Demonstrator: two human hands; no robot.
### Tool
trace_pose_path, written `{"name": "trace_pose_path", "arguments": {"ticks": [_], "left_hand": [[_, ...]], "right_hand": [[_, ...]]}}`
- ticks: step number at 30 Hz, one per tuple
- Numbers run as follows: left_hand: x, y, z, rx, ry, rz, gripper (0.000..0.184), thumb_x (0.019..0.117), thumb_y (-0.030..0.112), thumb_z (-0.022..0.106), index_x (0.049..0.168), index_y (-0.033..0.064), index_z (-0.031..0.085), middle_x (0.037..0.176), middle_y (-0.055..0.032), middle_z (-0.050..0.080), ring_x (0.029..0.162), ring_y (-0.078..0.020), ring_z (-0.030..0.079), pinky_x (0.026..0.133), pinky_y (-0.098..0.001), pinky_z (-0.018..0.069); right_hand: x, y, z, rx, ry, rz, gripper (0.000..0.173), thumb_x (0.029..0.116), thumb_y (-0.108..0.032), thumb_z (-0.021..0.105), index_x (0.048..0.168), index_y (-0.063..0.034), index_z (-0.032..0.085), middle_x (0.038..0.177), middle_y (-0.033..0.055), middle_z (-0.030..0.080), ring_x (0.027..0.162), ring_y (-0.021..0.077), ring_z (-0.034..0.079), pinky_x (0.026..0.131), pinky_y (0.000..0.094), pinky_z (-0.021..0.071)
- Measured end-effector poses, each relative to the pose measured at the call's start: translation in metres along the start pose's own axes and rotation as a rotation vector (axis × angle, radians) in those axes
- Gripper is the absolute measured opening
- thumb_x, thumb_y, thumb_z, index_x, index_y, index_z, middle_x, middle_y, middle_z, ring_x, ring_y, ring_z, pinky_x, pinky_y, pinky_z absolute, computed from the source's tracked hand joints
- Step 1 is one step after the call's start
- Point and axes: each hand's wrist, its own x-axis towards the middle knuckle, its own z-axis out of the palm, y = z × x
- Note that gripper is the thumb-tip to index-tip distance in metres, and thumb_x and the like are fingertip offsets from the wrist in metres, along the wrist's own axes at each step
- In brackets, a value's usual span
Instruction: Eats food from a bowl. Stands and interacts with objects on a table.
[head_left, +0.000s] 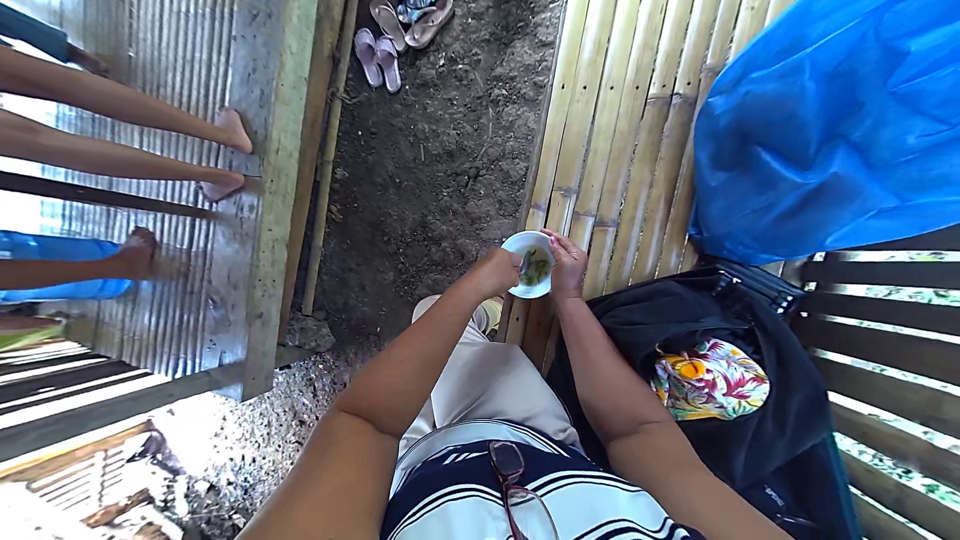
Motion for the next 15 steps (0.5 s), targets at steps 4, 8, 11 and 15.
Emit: {"name": "trace_pose_path", "arguments": {"ticks": [4, 8, 11, 15], "left_hand": [[0.004, 0.003, -0.002, 0.050, 0.032, -0.051, 0.018, 0.0994, 0.010, 0.055, 0.101, 0.0029, 0.071, 0.095, -0.0148, 0.071, 0.091, -0.0301, 0.067, 0.083, -0.0563, 0.0520], [0.014, 0.009, 0.000, 0.088, 0.009, -0.077, 0.025, 0.1013, 0.012, 0.052, 0.114, 0.0038, 0.072, 0.104, -0.0158, 0.073, 0.101, -0.0322, 0.069, 0.091, -0.0578, 0.0520], [0.019, 0.008, 0.003, 0.095, 0.003, -0.062, 0.023, 0.1001, 0.012, 0.054, 0.110, 0.0032, 0.072, 0.101, -0.0165, 0.073, 0.099, -0.0330, 0.069, 0.090, -0.0590, 0.0520], [0.019, 0.010, 0.007, 0.082, -0.018, -0.052, 0.019, 0.0990, 0.011, 0.055, 0.105, 0.0028, 0.072, 0.098, -0.0157, 0.073, 0.095, -0.0316, 0.069, 0.087, -0.0576, 0.0523]], "right_hand": [[0.000, 0.000, 0.002, 0.015, -0.003, -0.005, 0.028, 0.1041, -0.006, 0.050, 0.117, 0.0027, 0.073, 0.115, 0.0134, 0.074, 0.109, 0.0150, 0.069, 0.100, 0.0339, 0.0541], [0.000, 0.001, 0.002, 0.023, 0.009, -0.006, 0.028, 0.1039, -0.006, 0.050, 0.117, 0.0028, 0.073, 0.115, 0.0138, 0.074, 0.109, 0.0151, 0.069, 0.101, 0.0338, 0.0537], [0.000, 0.001, 0.002, 0.027, 0.007, -0.013, 0.029, 0.1043, -0.007, 0.049, 0.117, 0.0028, 0.073, 0.115, 0.0135, 0.074, 0.110, 0.0151, 0.069, 0.100, 0.0339, 0.0537], [-0.001, 0.001, 0.001, 0.059, -0.002, -0.016, 0.033, 0.1044, -0.006, 0.044, 0.118, 0.0042, 0.072, 0.115, 0.0145, 0.074, 0.109, 0.0155, 0.069, 0.099, 0.0339, 0.0540]]}}
